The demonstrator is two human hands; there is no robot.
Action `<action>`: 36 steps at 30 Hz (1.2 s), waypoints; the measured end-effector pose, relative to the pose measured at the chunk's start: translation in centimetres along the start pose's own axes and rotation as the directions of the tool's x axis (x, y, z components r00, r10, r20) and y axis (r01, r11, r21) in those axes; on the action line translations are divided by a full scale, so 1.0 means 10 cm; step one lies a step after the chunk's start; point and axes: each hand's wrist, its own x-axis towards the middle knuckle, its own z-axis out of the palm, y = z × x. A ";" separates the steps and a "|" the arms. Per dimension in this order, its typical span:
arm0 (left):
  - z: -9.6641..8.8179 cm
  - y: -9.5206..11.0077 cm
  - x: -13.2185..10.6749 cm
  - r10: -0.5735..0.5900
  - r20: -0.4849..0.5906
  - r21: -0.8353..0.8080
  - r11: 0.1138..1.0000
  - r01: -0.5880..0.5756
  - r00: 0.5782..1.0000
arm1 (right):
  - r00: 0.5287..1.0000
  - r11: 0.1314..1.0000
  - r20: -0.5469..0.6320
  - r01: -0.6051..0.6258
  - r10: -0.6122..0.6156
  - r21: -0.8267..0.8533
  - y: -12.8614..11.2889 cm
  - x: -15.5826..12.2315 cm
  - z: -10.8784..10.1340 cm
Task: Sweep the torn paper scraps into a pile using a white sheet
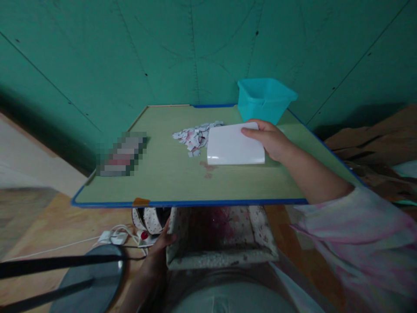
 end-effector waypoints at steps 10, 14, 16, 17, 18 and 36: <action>-0.02 0.00 -0.04 -0.005 0.024 -0.028 1.000 0.005 1.000 | 0.996 0.989 0.043 -0.084 0.079 0.125 -0.03 -0.01 -0.01; -0.03 -0.01 -0.05 -0.005 0.088 -0.036 0.999 0.008 0.996 | 0.985 0.979 0.103 -0.154 0.141 0.136 -0.04 -0.03 -0.01; -0.04 -0.01 -0.05 -0.002 0.101 -0.040 0.999 0.006 0.995 | 0.975 0.971 0.141 -0.191 0.172 0.143 -0.04 -0.04 0.00; -0.05 -0.02 -0.05 -0.005 0.103 -0.046 0.999 0.010 0.995 | 0.973 0.969 0.148 -0.199 0.178 0.145 -0.04 -0.04 -0.01; -0.05 -0.02 -0.05 -0.006 0.104 -0.050 0.999 0.012 0.995 | 0.974 0.969 0.144 -0.197 0.176 0.149 -0.04 -0.04 -0.01; 0.05 0.03 -0.07 -0.024 -0.006 0.026 0.999 0.024 1.000 | 0.999 0.995 0.025 0.036 -0.038 0.098 0.08 0.05 0.06</action>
